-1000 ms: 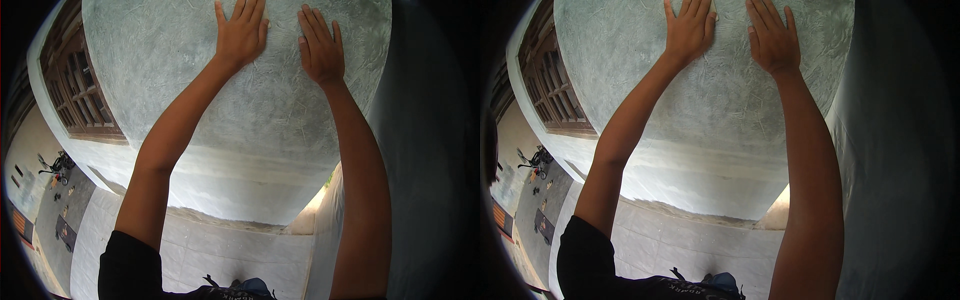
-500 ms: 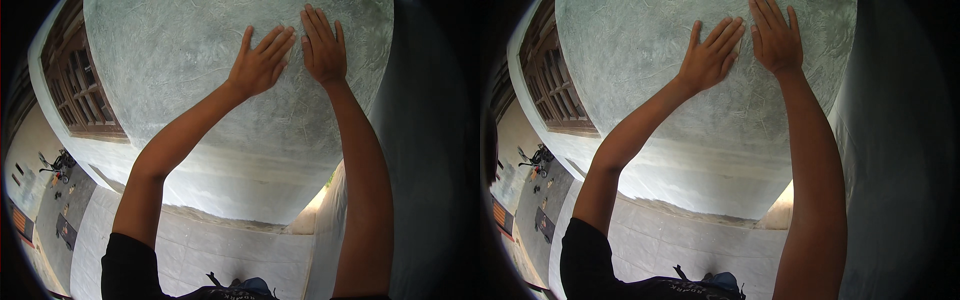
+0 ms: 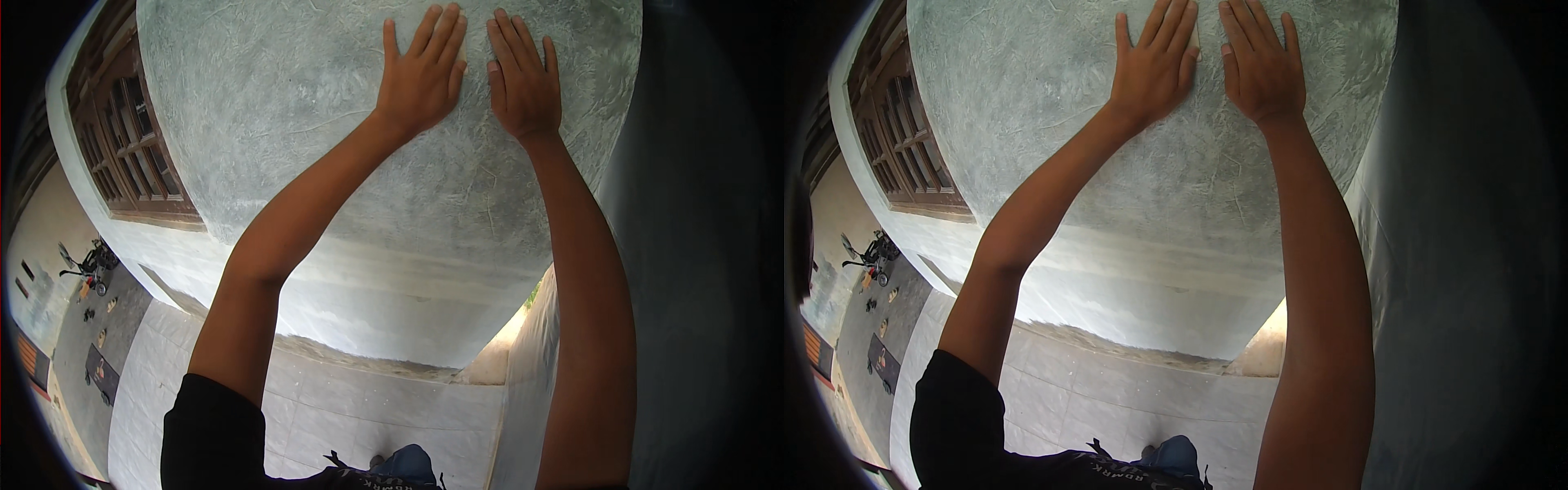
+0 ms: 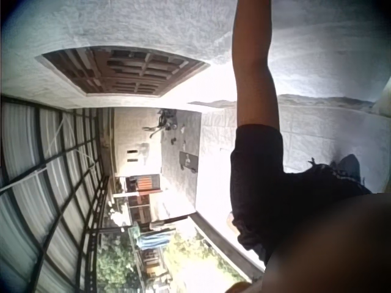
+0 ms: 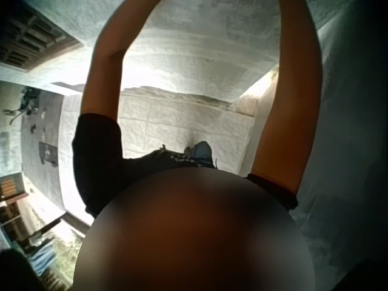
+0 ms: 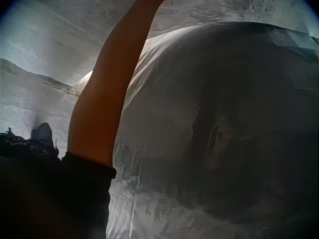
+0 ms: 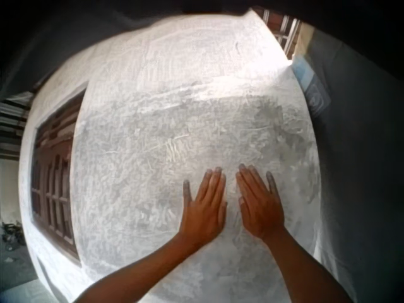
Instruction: Smoothing and finishing a plastered wall using bare hands.
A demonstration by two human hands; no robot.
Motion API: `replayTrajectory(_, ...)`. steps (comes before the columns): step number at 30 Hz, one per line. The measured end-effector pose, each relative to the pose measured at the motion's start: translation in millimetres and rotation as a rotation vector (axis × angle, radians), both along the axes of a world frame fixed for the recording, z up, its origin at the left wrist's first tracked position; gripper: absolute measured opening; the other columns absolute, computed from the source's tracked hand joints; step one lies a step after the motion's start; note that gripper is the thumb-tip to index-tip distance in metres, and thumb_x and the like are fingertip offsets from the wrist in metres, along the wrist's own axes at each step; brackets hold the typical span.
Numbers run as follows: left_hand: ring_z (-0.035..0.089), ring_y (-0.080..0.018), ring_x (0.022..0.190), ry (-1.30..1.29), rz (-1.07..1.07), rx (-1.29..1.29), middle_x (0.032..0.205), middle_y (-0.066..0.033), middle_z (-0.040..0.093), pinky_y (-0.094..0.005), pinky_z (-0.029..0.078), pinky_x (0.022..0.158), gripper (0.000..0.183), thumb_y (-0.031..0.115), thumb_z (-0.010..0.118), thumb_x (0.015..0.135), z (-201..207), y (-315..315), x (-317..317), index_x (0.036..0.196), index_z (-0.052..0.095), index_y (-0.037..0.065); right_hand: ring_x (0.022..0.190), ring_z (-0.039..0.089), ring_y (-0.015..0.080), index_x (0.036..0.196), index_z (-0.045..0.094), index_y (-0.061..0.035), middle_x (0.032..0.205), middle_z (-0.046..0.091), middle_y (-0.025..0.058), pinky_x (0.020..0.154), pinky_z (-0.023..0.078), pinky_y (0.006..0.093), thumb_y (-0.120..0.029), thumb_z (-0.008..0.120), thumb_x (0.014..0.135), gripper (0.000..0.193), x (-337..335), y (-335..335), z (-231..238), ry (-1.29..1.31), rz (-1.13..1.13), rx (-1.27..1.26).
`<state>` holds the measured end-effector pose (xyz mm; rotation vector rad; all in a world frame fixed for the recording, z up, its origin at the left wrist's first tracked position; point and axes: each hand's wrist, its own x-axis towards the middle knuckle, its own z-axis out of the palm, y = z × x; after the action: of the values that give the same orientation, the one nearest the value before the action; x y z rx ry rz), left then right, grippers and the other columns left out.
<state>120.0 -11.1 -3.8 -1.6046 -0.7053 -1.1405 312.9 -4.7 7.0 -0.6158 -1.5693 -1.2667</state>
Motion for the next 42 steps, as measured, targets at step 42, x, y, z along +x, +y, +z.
replayTrajectory(42, 0.03, -0.0209, 0.156, 0.032, -0.039, -0.072, 0.168, -0.0041, 0.035, -0.0688, 0.011, 0.121, 0.055, 0.029, 0.045, 0.106, -38.7, -2.0, 9.3, 0.159, 0.041, 0.012, 0.152, 0.039, 0.0228, 0.152, 0.05, -0.0106, 0.161, 0.046, 0.0046, 0.124, 0.025, 0.0539, -0.015, 0.048, 0.102, 0.05, 5.3, 1.4, -6.6, 0.001, 0.039, -0.009)
